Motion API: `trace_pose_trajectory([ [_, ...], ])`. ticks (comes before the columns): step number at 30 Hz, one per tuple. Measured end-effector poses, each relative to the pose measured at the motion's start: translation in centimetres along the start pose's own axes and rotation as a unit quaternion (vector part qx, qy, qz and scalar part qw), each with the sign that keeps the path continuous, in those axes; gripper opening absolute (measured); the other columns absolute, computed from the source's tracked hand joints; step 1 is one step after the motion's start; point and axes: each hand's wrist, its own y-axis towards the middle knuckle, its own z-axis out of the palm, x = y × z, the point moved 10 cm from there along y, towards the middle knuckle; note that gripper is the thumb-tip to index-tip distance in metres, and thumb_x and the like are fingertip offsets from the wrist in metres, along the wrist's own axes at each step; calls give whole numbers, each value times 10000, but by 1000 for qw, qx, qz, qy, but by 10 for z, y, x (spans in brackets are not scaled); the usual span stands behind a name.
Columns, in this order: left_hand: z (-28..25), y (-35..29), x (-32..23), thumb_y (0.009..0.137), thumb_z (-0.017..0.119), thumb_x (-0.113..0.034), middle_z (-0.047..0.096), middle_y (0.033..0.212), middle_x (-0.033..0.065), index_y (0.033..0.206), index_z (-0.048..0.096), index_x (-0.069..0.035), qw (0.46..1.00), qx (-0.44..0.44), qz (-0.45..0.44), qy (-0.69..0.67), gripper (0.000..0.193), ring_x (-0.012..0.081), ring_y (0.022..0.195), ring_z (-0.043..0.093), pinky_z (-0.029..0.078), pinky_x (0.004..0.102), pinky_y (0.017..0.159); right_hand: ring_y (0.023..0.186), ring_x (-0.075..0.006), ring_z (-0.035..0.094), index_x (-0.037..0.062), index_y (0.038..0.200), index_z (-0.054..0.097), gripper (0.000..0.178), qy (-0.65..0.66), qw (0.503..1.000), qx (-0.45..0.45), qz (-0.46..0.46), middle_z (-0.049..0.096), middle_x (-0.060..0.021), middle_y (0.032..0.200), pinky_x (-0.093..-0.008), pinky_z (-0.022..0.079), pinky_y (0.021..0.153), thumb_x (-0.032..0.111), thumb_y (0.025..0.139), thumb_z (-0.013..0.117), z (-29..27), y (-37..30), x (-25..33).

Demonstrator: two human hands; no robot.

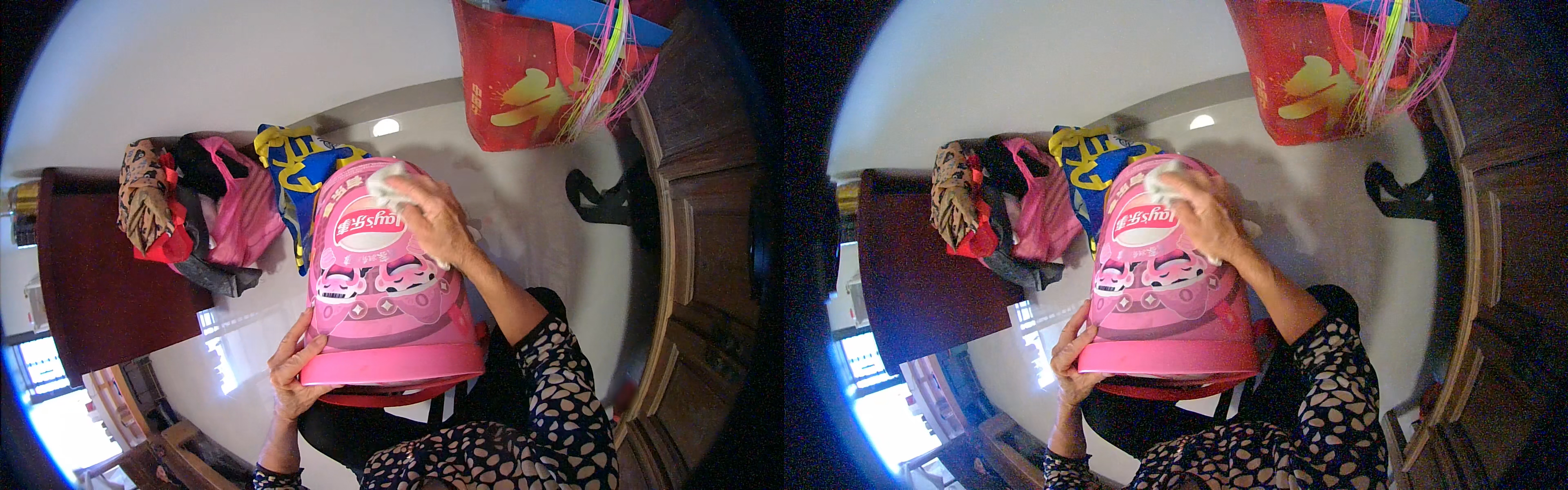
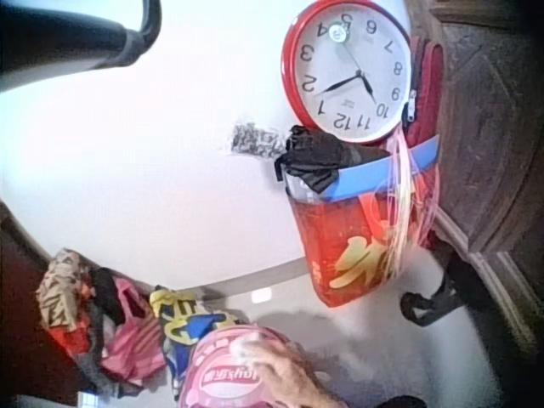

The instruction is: The person wipes a pink plastic bucket with a white cloth, then moves to wipe a white countertop and a grey door. The person uses a cloth to clean the surfaces in a repetitive wiping motion.

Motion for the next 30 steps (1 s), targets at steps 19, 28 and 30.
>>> trace_pose_trajectory([
  [19, -6, -8, 11, 628, 833, -456, 490, 1334, 288, 1172, 653, -44, 998, -50, -33, -2, 706, 388, 1203, 530, 452, 438, 977, 1102, -241, 585, 82, 1249, 591, 446, 84, 996, 12, 22, 614, -150, 1218, -372, 446, 939, -6, 813, 577, -27, -44, 30],
  [28, -8, -10, 10, 614, 872, -298, 458, 1372, 271, 1157, 664, -56, 999, -15, -23, -35, 630, 401, 1241, 490, 432, 465, 1011, 1011, -265, 535, 185, 1133, 693, 519, 139, 963, 148, -179, 620, -85, 1173, -417, 395, 920, -6, 665, 574, -24, -77, 105],
  [30, -7, -8, 12, 632, 867, -272, 461, 1373, 265, 1153, 671, -65, 999, -7, -18, -50, 594, 396, 1260, 474, 424, 460, 1018, 1022, -300, 528, 161, 1132, 685, 466, 86, 984, 97, -119, 621, -76, 1119, -421, 389, 936, -10, 717, 556, -21, -71, 75],
])
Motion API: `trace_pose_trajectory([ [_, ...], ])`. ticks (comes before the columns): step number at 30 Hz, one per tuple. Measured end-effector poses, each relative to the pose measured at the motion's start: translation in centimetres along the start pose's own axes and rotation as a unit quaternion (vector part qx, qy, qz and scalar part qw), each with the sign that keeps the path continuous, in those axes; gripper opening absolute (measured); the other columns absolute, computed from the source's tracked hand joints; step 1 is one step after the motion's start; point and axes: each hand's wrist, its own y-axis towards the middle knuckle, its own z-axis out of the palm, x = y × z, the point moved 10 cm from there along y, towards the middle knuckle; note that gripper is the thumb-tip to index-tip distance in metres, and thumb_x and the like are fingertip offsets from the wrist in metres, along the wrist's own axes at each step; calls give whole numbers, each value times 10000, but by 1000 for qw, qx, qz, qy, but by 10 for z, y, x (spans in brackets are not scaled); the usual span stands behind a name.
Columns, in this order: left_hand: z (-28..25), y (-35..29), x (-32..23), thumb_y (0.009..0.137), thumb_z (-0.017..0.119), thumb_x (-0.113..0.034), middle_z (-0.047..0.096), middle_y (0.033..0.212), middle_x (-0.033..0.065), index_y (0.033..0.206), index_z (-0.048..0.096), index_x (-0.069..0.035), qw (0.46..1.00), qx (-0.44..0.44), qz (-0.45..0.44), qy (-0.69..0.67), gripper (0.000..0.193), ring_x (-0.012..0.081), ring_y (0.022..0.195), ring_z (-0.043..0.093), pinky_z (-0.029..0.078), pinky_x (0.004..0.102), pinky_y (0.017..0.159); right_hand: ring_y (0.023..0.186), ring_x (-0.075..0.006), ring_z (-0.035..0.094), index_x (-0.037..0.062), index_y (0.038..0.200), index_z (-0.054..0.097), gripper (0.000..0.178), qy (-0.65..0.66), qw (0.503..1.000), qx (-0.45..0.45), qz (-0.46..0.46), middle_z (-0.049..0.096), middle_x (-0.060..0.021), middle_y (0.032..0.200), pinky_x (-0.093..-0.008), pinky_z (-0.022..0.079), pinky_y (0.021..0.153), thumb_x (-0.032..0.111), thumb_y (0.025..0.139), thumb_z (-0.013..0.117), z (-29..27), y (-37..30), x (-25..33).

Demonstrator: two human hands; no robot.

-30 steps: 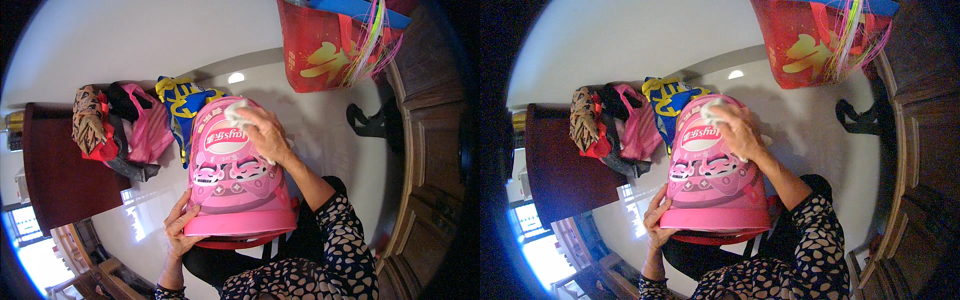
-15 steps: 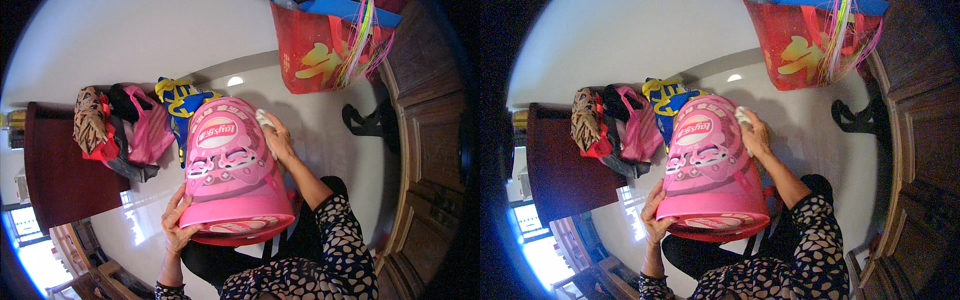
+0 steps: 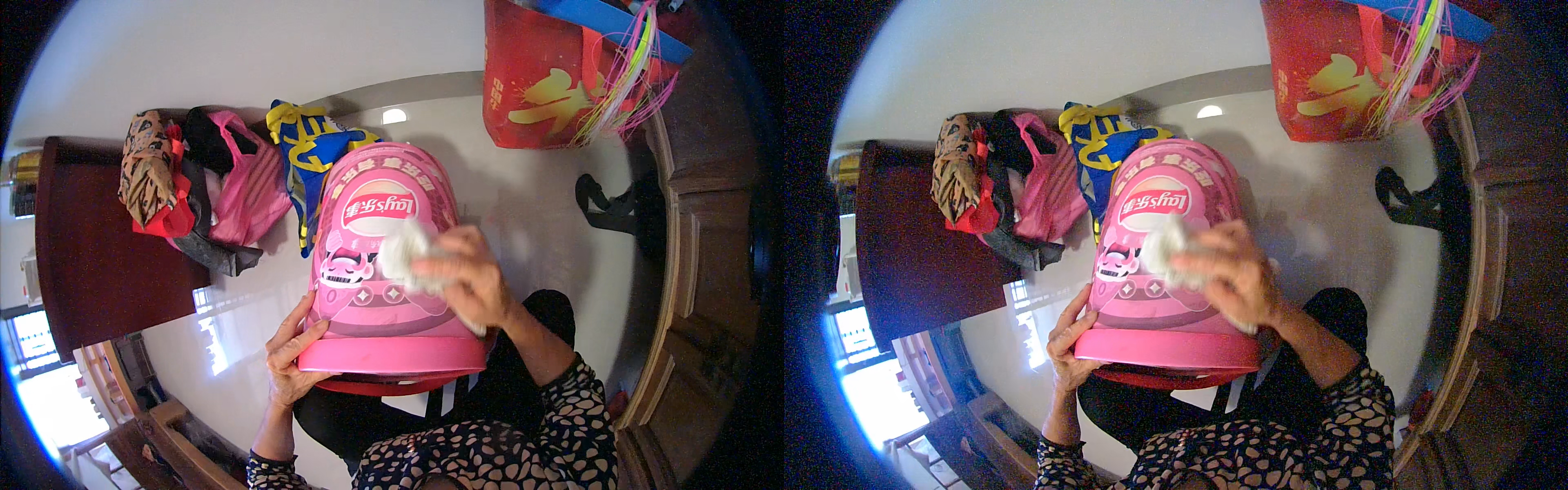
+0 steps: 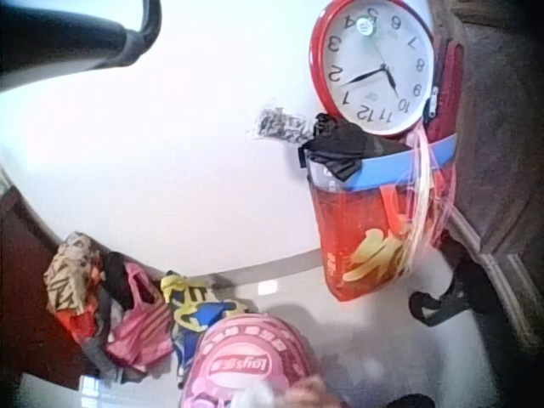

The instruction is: The person wipes a pink plastic bucket with a white cloth, then moves to wipe a white countertop and a grey door. The person uses a cloth to clean the surfaces in a repetitive wiping motion.

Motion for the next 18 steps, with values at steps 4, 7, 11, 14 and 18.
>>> trace_pose_trajectory([
  [4, 3, 1, -4, 616, 867, -293, 466, 1368, 268, 1151, 675, -71, 999, 5, 6, 46, 610, 395, 1257, 478, 422, 451, 1018, 1064, -264, 549, 142, 1131, 681, 442, -76, 992, -57, 82, 647, -98, 1136, -389, 390, 955, -30, 749, 540, -9, 21, -48],
  [7, 6, 7, -8, 612, 867, -297, 470, 1365, 268, 1146, 679, -72, 999, 5, 8, 43, 609, 395, 1249, 488, 425, 448, 1013, 1023, -214, 586, 128, 1097, 698, 439, -89, 995, -24, 42, 680, -79, 1088, -382, 394, 943, -58, 752, 501, 3, 44, -40],
  [11, 6, 5, -8, 605, 874, -292, 505, 1332, 264, 1120, 689, -66, 998, 22, 8, 64, 591, 391, 1211, 525, 453, 435, 979, 938, -203, 554, 237, 1050, 724, 401, 3, 986, 118, -120, 670, 17, 1098, -356, 445, 826, 54, 698, 658, 56, 55, 48],
  [14, 11, 11, -11, 600, 874, -303, 537, 1292, 270, 1084, 696, -50, 996, 45, -13, 81, 574, 394, 1171, 557, 468, 432, 952, 1014, -210, 530, 234, 1083, 710, 426, -13, 983, 154, -98, 636, 25, 1160, -385, 444, 868, 56, 697, 677, 58, 46, 70],
  [18, 6, 13, -4, 595, 866, -337, 516, 1302, 298, 1083, 692, -36, 995, 31, -13, 98, 599, 416, 1183, 541, 456, 443, 966, 1056, -220, 529, 217, 1159, 670, 482, -49, 996, 65, -23, 622, -32, 1184, -392, 418, 903, 23, 719, 655, 30, 32, 50],
])
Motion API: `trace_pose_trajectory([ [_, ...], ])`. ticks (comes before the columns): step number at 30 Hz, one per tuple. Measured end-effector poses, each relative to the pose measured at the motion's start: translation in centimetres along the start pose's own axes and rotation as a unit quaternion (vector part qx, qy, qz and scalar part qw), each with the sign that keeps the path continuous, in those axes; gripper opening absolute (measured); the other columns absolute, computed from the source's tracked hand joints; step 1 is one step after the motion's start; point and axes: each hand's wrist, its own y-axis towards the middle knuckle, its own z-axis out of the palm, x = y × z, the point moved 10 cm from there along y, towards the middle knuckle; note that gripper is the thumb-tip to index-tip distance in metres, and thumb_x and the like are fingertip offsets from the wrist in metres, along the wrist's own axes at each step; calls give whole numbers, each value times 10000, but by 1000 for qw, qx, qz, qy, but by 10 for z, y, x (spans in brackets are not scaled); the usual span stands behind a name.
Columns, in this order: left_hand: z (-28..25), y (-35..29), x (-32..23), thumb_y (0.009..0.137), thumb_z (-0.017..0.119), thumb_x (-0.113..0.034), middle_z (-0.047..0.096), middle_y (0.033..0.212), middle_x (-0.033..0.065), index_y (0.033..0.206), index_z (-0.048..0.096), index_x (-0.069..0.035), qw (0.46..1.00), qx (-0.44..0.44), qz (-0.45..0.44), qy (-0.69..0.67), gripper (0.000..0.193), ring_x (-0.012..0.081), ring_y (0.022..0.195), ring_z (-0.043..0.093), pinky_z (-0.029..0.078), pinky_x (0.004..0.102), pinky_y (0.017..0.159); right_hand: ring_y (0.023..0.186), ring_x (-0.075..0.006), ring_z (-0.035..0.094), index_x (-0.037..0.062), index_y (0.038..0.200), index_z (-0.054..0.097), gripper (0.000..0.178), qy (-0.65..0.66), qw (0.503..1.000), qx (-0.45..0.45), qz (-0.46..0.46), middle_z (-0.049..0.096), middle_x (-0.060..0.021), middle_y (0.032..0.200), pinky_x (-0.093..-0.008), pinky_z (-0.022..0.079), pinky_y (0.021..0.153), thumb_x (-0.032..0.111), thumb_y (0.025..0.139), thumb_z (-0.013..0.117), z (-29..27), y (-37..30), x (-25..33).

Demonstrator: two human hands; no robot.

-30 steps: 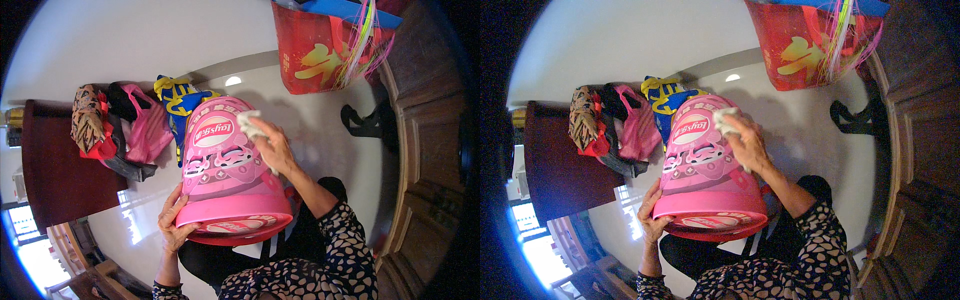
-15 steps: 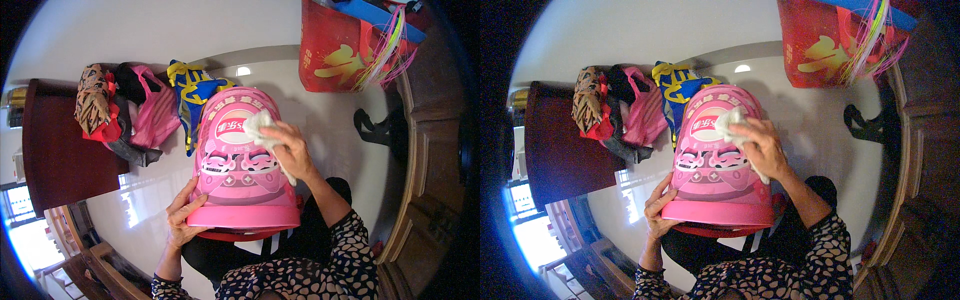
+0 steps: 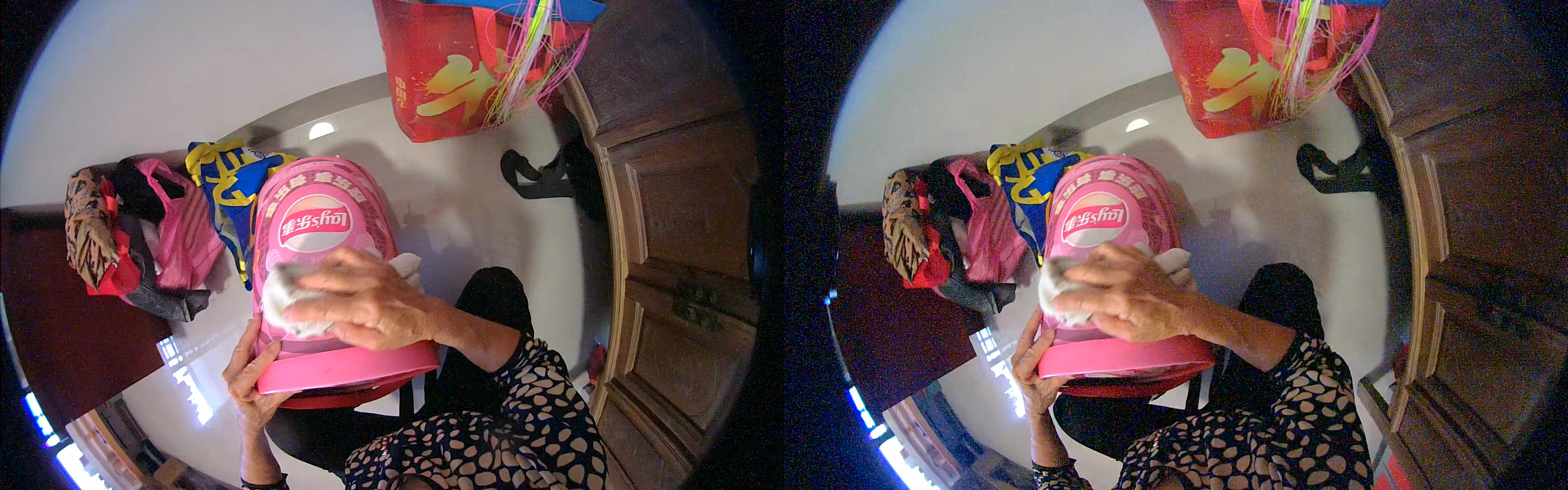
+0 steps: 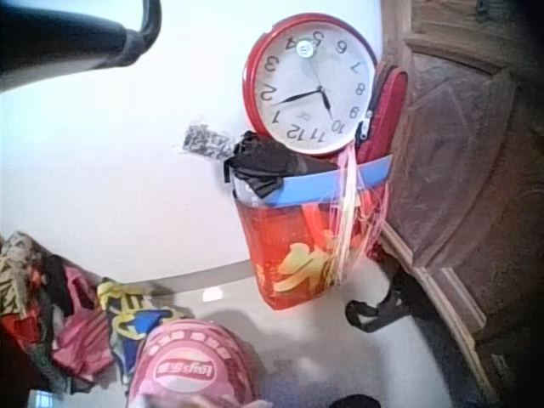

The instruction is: The person wipes a pink plastic bucket with a white cloth, then moves to wipe a white countertop and a grey door. The person uses a cloth to clean the surfaces in a repetitive wiping motion.

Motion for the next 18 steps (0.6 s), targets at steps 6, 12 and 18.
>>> trace_pose_trajectory([
  [6, -4, 0, 2, 594, 861, -362, 503, 1313, 302, 1102, 681, -20, 998, -29, 28, -39, 639, 419, 1196, 529, 452, 446, 973, 1071, -219, 558, 135, 1250, 599, 475, -34, 980, -161, 110, 631, -76, 1156, -382, 384, 957, -30, 810, 526, -30, -39, -67],
  [12, -5, 3, 0, 607, 860, -368, 499, 1321, 295, 1116, 672, -16, 997, -32, 28, -57, 647, 406, 1200, 529, 462, 444, 967, 1072, -202, 569, 88, 1331, 512, 444, 230, 821, -342, 395, 585, -106, 1248, -313, 460, 919, 35, 891, 470, -10, -114, -206],
  [18, -4, 2, -3, 612, 864, -367, 493, 1331, 288, 1151, 663, -35, 997, -25, 46, -56, 664, 403, 1206, 523, 465, 439, 969, 1105, -186, 547, 55, 1341, 495, 444, 174, 817, -322, 446, 591, -106, 1235, -299, 440, 927, 26, 899, 465, 8, -149, -241],
])
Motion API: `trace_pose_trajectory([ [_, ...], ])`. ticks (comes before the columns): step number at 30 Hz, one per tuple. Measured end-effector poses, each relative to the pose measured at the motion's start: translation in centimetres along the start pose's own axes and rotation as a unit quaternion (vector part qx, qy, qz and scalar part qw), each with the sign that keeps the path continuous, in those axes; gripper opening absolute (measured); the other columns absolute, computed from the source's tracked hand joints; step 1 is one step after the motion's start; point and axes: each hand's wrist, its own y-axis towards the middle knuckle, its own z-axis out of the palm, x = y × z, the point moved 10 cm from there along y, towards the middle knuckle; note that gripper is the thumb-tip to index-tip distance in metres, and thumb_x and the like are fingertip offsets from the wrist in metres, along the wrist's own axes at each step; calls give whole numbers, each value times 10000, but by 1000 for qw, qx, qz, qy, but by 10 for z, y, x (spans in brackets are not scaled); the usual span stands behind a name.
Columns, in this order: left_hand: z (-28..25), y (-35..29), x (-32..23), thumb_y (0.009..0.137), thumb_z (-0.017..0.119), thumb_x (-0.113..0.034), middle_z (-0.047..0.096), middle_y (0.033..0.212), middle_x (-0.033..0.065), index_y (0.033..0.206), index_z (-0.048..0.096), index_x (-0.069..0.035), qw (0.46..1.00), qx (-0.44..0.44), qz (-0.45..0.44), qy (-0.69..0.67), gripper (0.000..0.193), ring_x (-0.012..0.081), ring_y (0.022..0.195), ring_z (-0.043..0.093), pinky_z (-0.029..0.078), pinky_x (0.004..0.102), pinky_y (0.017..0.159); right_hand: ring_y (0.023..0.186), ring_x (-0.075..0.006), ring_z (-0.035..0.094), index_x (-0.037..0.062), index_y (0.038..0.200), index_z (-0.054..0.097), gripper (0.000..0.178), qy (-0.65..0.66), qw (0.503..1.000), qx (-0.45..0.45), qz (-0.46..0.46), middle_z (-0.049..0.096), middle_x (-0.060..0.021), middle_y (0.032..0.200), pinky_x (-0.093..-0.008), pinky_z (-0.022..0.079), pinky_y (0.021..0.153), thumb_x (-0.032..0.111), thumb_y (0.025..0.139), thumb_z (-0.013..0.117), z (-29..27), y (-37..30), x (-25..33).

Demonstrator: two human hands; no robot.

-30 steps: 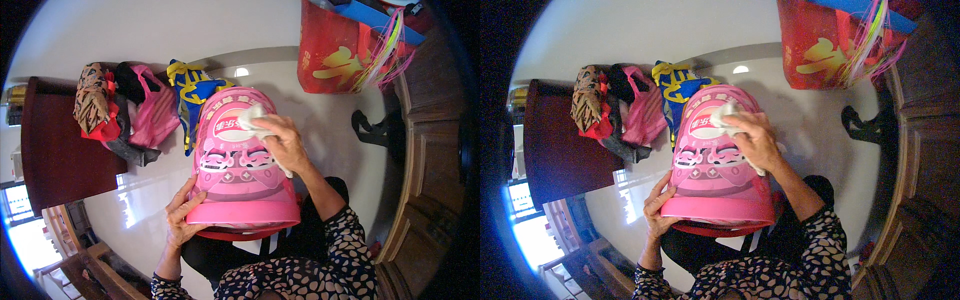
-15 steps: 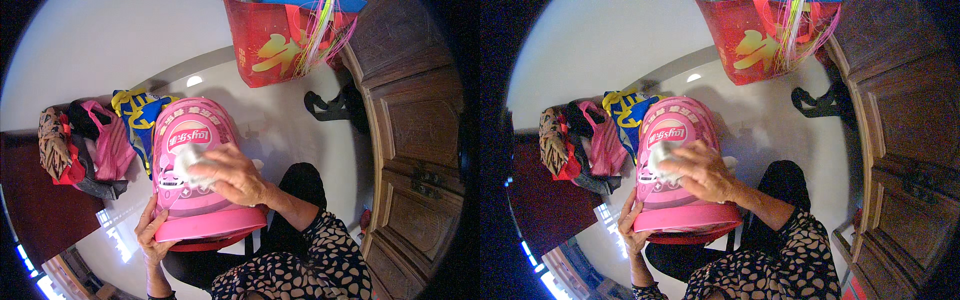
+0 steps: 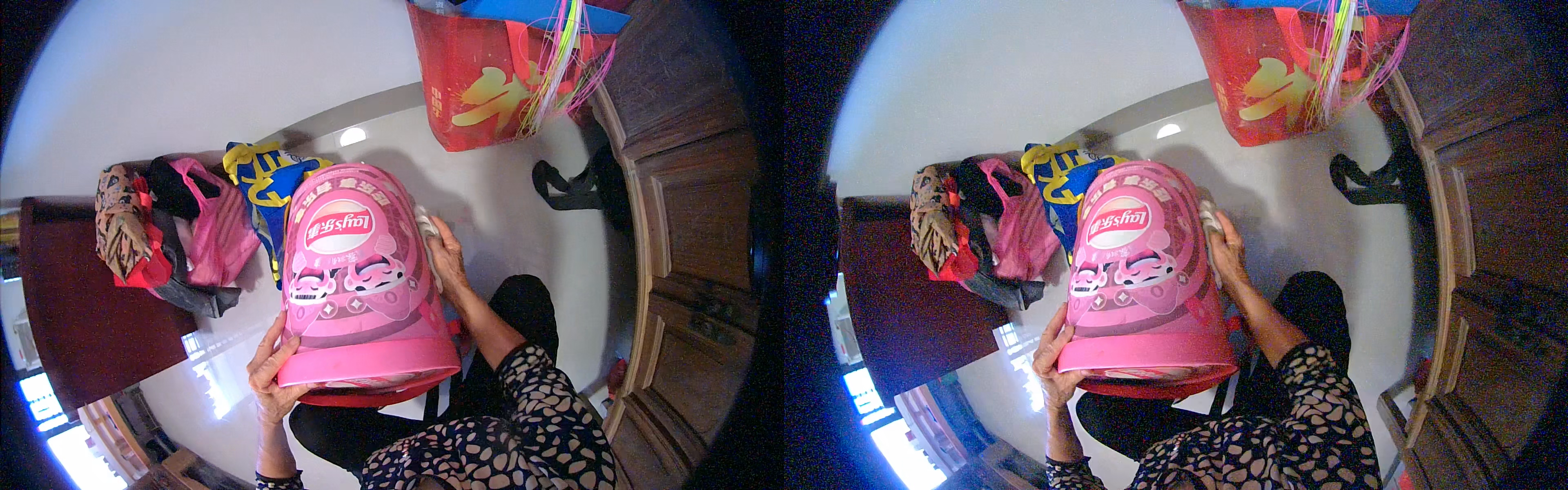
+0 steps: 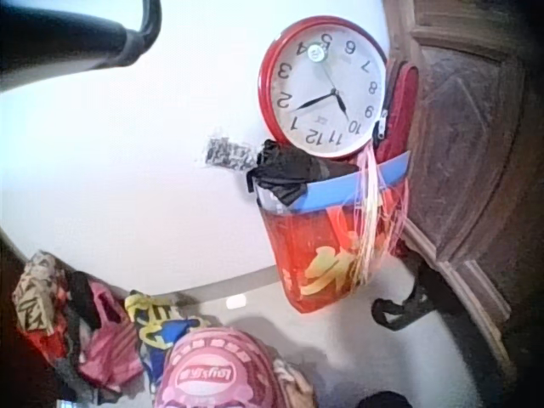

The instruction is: The person wipes a pink plastic bucket with a white cloth, then moves to wipe a white countertop and a grey door. The person uses a cloth to clean the surfaces in a repetitive wiping motion.

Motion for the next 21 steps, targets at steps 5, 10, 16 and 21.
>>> trace_pose_trajectory([
  [5, -2, -9, 5, 612, 863, -363, 490, 1326, 300, 1157, 660, -44, 1000, -15, -11, -5, 664, 409, 1203, 524, 474, 454, 956, 1149, -271, 512, 115, 1223, 617, 437, -188, 874, 221, -391, 601, -117, 1218, -395, 359, 993, 18, 803, 548, 64, -60, 183],
  [10, 1, -2, 1, 618, 858, -372, 485, 1330, 304, 1169, 659, -70, 1000, -9, 3, -21, 658, 413, 1196, 528, 477, 457, 950, 1126, -277, 531, 148, 1216, 622, 436, -234, 868, 201, -390, 609, -143, 1203, -392, 370, 993, 45, 801, 534, 94, -10, 176],
  [16, -2, -8, 3, 631, 855, -361, 482, 1332, 305, 1154, 663, -67, 1000, -21, 3, 7, 630, 414, 1193, 530, 477, 460, 949, 1104, -288, 578, 67, 1268, 555, 406, -110, 988, 55, -98, 595, -186, 1219, -362, 423, 976, 224, 899, 493, 54, 80, 72],
  [21, 2, -3, 0, 638, 848, -374, 489, 1324, 306, 1145, 662, -44, 1000, -19, 6, 0, 633, 421, 1189, 531, 481, 464, 942, 986, -262, 625, 54, 1283, 553, 475, -38, 998, -52, 29, 648, -142, 1137, -367, 476, 881, 351, 919, 478, 11, 97, -99],
])
